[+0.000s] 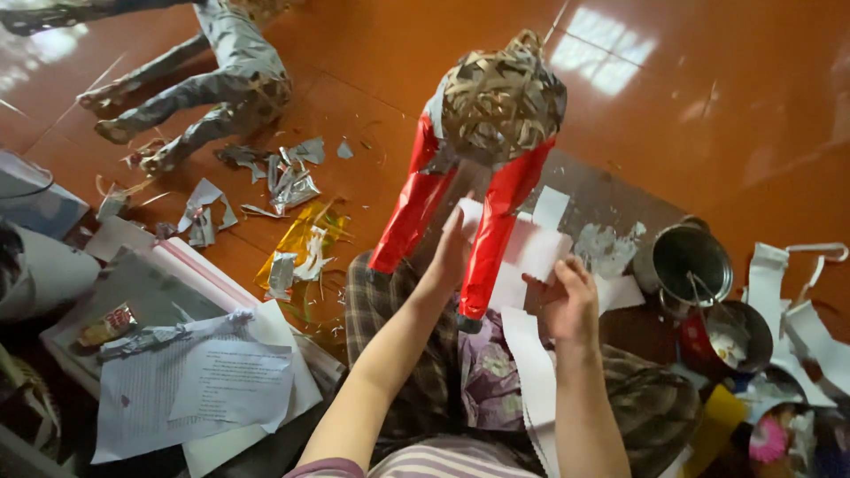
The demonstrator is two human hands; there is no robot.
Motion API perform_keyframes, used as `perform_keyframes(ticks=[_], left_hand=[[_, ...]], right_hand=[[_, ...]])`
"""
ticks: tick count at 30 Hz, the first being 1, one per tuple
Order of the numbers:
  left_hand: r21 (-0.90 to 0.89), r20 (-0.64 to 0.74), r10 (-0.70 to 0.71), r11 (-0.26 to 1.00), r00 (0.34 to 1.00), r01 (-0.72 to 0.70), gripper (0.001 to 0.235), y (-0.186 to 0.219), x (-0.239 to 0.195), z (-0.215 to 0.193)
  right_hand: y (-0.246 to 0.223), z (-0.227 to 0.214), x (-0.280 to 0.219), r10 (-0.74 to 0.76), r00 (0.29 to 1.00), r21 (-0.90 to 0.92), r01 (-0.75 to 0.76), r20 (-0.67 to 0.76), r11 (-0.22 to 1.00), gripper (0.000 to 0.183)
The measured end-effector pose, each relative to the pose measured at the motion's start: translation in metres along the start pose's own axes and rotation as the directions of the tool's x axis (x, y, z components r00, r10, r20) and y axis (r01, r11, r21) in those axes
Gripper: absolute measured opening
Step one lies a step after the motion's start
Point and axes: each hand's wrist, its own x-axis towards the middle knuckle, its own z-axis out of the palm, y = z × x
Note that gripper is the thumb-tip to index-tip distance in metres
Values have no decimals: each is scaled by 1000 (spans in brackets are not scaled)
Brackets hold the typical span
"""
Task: Wrapping paper strips around a wire frame to create a giraffe craft.
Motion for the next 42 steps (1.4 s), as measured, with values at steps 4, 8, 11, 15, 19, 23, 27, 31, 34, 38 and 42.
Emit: perform_keyframes(ticks=[4,8,11,15,19,23,27,31,34,38,42], left_hand=[[-64,-104,172,982,980,-179,38,28,-33,91],[-143,126,230,967,965,-212,49,31,-10,76],[-146,159,411,909,898,-390,41,27,-13,70],[439,-139,422,837,896,-326,64,21,-44,102],[651,-99,538,672,837,-355,68,22,-62,138],[854,-29,575,439,818,-278,75,24,-51,130],[649,-45,589,631,807,-424,54,21,-16,96],[646,-185,588,677,788,-353,54,22,-7,90],[582,-181,566,721,804,-377,50,30,-73,148],[358,-134,563,795,816,-489,46,26,-31,115],[348,-110,608,764,786,-543,56,19,-27,117]], right_hand=[[-29,8,23,-57,989,-186,82,139,979,5],[-40,20,53,-101,975,-187,139,197,973,6],[-66,89,34,-141,918,-292,259,370,921,9],[-77,141,26,-126,853,-432,377,506,819,9],[-78,167,29,-59,813,-576,460,580,676,7],[-63,173,43,-60,796,-623,516,602,588,7],[-49,174,53,-70,768,-634,572,636,521,11],[-35,156,65,-82,703,-598,656,707,460,25],[-11,126,97,-128,381,-375,925,916,67,9],[-15,123,106,14,27,-21,956,1000,-293,16],[-25,134,105,101,-31,85,808,994,-583,31]])
